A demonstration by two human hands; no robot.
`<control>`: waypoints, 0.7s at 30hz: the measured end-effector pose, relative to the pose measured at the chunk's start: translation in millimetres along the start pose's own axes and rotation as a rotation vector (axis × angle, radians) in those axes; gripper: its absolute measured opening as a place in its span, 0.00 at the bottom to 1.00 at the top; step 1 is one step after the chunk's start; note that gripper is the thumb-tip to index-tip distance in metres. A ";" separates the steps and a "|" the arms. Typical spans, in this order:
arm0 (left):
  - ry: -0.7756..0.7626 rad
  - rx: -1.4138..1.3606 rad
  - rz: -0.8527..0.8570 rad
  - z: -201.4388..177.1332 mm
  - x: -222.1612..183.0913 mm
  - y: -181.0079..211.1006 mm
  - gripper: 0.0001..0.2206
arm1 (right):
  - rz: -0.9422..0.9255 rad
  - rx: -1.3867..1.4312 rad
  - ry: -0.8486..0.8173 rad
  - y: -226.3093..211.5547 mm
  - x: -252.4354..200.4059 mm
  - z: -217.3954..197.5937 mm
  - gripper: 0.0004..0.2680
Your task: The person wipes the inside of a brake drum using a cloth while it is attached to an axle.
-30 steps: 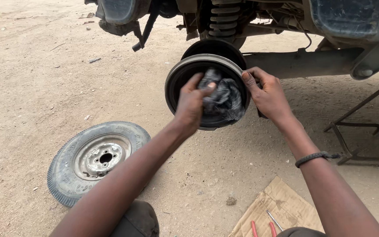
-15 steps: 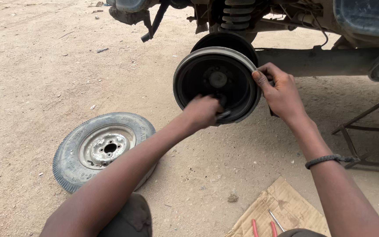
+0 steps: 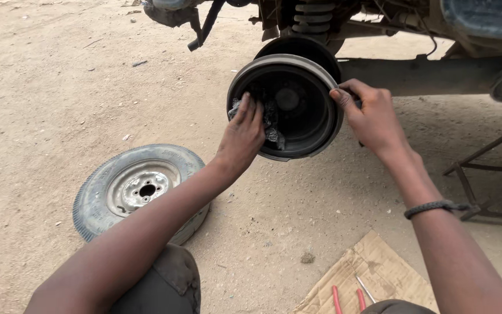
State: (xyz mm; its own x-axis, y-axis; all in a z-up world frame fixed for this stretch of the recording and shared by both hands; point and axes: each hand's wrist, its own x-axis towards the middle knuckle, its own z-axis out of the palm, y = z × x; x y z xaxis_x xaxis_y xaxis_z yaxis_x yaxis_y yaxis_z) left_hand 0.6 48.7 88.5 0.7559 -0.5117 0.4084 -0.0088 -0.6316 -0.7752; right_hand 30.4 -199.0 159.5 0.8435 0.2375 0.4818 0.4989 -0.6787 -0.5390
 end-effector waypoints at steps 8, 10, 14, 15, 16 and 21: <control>-0.199 -0.463 -0.052 2.6 19.4 50.0 0.05 | -0.029 0.002 0.019 1.2 0.6 3.0 0.12; -0.247 -0.769 -0.137 -8.4 27.1 52.8 0.04 | -0.056 0.024 0.044 9.3 2.0 5.8 0.12; -0.311 -1.804 -0.527 -20.0 53.2 44.2 0.06 | -0.124 0.040 0.082 16.4 5.8 10.9 0.13; -0.151 -2.312 -0.589 -19.4 59.2 37.3 0.08 | -0.152 0.037 0.092 16.3 5.9 11.3 0.13; -0.134 -2.575 -0.460 -11.9 58.1 19.6 0.08 | -0.159 0.029 0.093 16.5 5.0 9.4 0.13; -0.129 -2.517 -0.077 12.7 17.9 -81.7 0.08 | 0.068 -0.013 0.010 11.3 0.3 7.2 0.12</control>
State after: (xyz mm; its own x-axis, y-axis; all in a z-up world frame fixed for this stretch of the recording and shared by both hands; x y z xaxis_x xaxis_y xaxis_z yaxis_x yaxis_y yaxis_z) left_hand 23.1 98.5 153.0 0.8062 -0.5060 0.3064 -0.2872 0.1181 0.9506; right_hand 37.8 -201.6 148.5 0.8730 0.1836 0.4518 0.4382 -0.7019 -0.5615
